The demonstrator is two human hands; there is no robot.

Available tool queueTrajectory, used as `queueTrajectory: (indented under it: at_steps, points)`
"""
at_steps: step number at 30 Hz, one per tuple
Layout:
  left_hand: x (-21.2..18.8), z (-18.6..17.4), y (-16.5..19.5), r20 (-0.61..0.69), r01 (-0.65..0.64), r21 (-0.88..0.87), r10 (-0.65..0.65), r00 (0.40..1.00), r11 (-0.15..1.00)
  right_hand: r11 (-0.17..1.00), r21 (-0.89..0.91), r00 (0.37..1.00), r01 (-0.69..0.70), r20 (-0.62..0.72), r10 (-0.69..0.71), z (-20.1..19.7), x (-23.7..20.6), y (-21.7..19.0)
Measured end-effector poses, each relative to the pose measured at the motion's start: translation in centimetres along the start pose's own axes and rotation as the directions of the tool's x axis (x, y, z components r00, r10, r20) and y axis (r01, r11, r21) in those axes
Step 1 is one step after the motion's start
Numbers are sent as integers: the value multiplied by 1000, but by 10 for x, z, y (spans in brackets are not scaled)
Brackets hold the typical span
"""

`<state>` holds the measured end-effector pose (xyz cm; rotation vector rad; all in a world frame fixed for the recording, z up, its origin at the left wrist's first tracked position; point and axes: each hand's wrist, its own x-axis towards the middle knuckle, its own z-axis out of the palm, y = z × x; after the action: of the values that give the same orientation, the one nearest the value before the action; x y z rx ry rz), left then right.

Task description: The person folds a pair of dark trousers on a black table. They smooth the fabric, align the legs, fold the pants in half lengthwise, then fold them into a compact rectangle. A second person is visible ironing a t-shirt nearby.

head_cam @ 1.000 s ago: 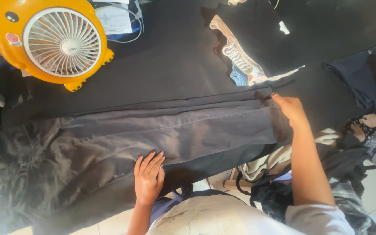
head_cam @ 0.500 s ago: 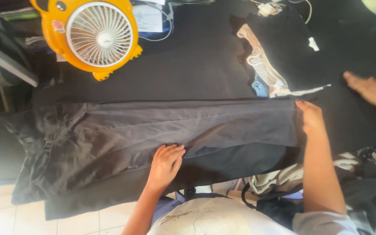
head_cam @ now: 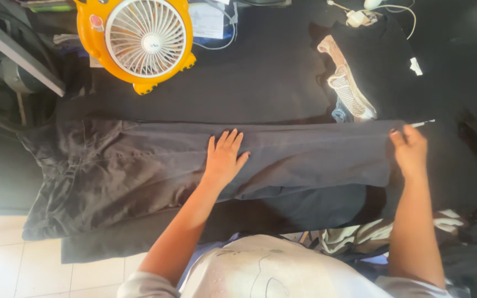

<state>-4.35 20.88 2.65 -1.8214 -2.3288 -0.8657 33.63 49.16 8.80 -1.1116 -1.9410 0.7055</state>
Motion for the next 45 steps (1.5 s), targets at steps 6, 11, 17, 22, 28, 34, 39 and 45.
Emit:
queueTrajectory:
  at_steps: [6, 11, 17, 22, 28, 34, 39, 45]
  points:
    - [-4, 29, 20, 71, 40, 100, -47, 996, 994, 743, -669, 994, -15, -93, -64, 14, -7, -52]
    - [6, 50, 53, 137, -167, 1, 165, 977, 986, 890, -238, 916, 388, 208, -344, 135, -39, -137]
    - [6, 52, 52, 254, -107, -13, 107, 961, 994, 837, -261, 780, 481, 563, -272, 200, -74, -127]
    - [8, 46, 52, 165, -128, -83, 140, 976, 988, 749, -575, 879, 329, 477, -19, 147, -51, -60]
    - [14, 43, 56, 164, -132, -88, 145, 976, 987, 690, -711, 986, 133, 167, -18, 74, -30, 8]
    - [15, 41, 57, 177, -122, -72, 133, 975, 990, 662, -731, 986, -164, -123, 109, 28, -9, 23]
    - [15, 40, 57, 143, -141, -77, 150, 978, 987, 791, -573, 970, -216, -220, 106, 27, -7, 30]
    - [13, 42, 55, 131, -153, -75, 162, 978, 985, 812, -534, 969, -234, -192, 153, 31, -11, 34]
